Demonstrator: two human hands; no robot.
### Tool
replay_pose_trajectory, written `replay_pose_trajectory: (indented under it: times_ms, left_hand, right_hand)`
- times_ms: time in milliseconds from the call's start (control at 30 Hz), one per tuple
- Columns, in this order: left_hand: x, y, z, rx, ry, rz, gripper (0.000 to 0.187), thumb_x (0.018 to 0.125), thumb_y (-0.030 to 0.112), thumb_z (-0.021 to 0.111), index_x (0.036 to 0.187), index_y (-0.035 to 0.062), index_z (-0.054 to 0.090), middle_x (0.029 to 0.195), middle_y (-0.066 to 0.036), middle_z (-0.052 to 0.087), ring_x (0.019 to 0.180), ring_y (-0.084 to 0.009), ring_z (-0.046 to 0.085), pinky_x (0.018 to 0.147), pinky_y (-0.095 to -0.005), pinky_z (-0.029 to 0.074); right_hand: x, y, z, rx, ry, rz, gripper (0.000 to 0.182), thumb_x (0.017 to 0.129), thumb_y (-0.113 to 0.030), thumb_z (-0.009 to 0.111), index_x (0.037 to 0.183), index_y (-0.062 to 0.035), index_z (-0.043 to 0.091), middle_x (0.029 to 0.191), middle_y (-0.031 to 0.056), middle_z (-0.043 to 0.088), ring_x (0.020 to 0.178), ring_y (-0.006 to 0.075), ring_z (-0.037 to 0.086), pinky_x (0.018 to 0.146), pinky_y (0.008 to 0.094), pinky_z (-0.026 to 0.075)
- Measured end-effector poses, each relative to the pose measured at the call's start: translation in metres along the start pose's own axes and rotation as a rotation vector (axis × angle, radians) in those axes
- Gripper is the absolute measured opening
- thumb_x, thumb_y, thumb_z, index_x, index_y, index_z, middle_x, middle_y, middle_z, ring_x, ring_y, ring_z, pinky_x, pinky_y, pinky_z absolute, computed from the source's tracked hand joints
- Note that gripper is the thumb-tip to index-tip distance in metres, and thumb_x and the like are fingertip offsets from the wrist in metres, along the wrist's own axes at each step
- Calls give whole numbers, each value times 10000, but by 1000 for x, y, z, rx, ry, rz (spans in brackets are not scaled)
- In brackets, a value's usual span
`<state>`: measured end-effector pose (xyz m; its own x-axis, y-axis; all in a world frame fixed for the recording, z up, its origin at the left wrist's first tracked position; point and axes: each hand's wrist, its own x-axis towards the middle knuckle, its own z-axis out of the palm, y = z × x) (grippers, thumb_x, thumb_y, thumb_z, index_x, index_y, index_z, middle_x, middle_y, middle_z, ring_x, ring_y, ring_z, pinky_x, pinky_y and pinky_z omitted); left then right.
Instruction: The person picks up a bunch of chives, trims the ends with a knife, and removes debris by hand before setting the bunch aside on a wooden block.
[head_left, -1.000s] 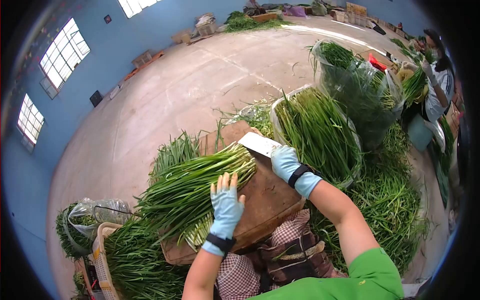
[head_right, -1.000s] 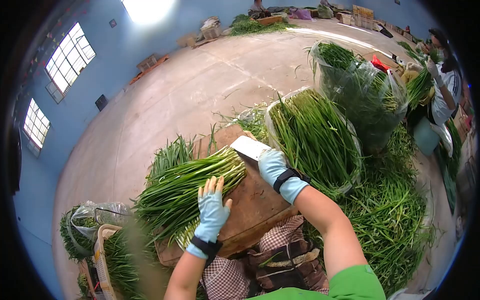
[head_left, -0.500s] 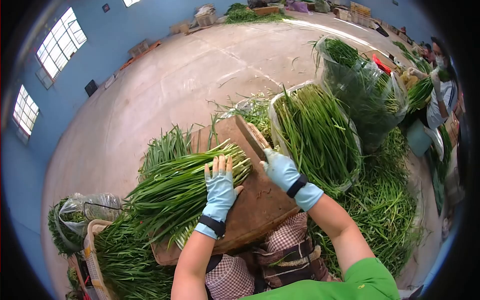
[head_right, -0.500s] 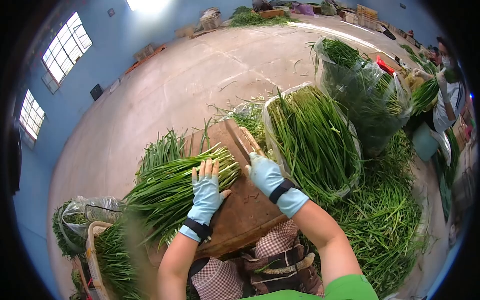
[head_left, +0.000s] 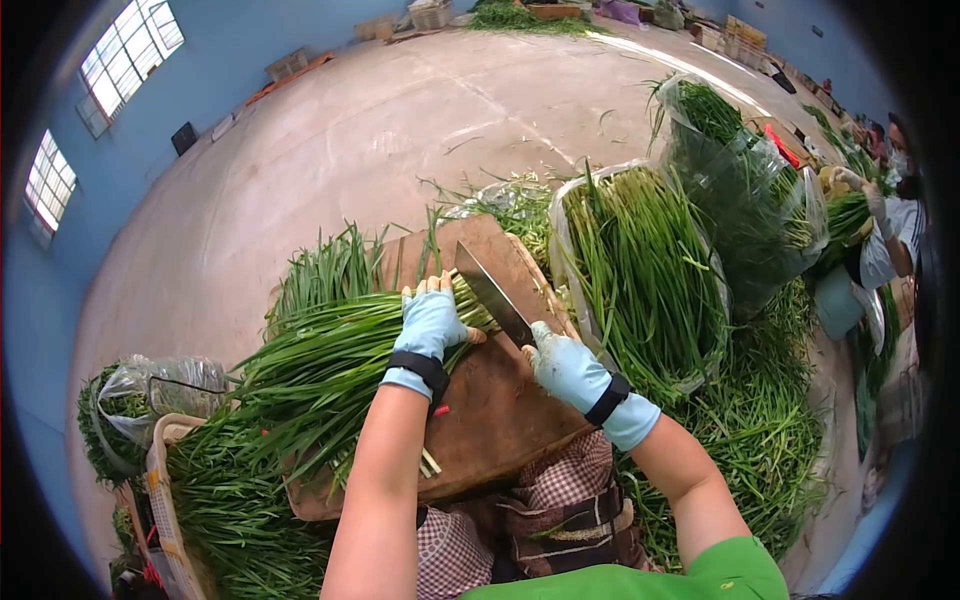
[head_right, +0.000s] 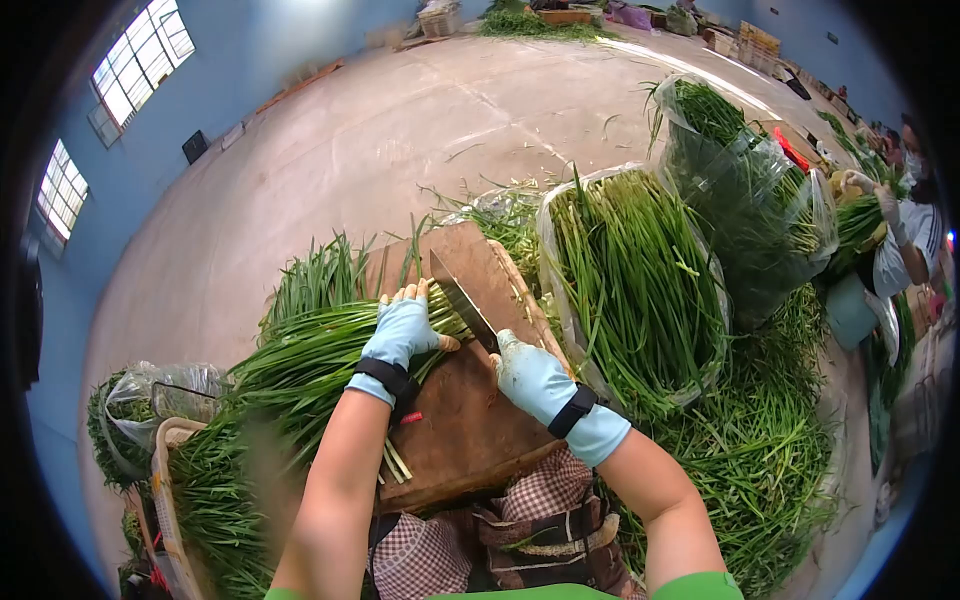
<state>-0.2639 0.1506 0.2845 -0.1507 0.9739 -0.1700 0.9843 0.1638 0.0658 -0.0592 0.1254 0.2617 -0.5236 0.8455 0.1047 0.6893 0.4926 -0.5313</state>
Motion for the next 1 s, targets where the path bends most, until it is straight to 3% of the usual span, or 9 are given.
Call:
replay_pose_trajectory:
  times_ms: [67,200,300,367,633,733,767,867,1000]
  left_hand:
    - [2,0,-1,-10,6,0,1105,445,524,759,1302,19,279,1260,-140,402,1187,-269,357,1009,-421,218]
    - [4,0,-7,-11,-96,-6,1065,460,518,754,1285,13,309,1248,-143,410,1175,-272,368,996,-420,241]
    - [1,-2,4,-29,-62,-25,1028,483,518,733,1283,22,321,1263,-159,397,1187,-294,354,993,-402,241]
    - [-1,-4,18,18,196,58,921,530,483,727,1227,-9,380,1181,-129,454,1125,-264,404,982,-424,239]
    - [5,-13,31,-68,240,140,835,537,428,732,1180,-11,430,1098,-128,513,1053,-252,460,941,-401,290]
    - [6,-13,29,-80,229,126,768,543,408,736,1132,-5,467,1067,-128,534,1025,-255,484,908,-397,323]
    - [8,-15,31,-79,238,133,720,550,395,739,1101,5,487,1063,-129,540,1023,-255,491,896,-393,335]
    - [5,-17,27,-87,209,120,751,554,402,736,1135,6,471,1094,-123,530,1044,-249,484,908,-380,329]
    - [6,-21,32,-71,237,145,808,558,418,729,1185,1,436,1117,-118,518,1055,-252,476,932,-375,309]
  right_hand:
    - [-1,-1,1,-11,-13,-6,211,825,-190,477,912,1,451,637,207,571,598,371,573,533,449,444]
    - [3,-13,-9,-26,-134,45,233,834,-196,454,942,11,450,650,213,577,603,372,576,542,450,446]
    - [8,-14,-5,-57,-164,72,264,842,-202,439,979,23,444,680,221,585,637,373,582,573,449,451]
    - [12,-20,-11,-49,-197,90,272,844,-202,432,988,29,442,697,226,588,659,376,583,593,449,452]
    - [44,-27,-4,-98,-195,39,216,841,-168,403,908,35,438,720,253,582,710,393,580,631,448,455]
    - [61,-34,6,67,-235,197,253,835,-145,372,981,49,442,760,255,587,738,384,582,660,457,451]
    - [67,-35,17,-68,-165,141,272,843,-140,339,1009,42,455,802,253,587,783,377,578,688,451,451]
    - [66,-36,17,-75,-176,166,257,842,-124,325,987,21,479,837,255,584,812,380,572,708,452,447]
    - [52,-26,8,-82,-211,113,245,837,-183,408,977,16,437,789,239,593,762,373,584,664,442,456]
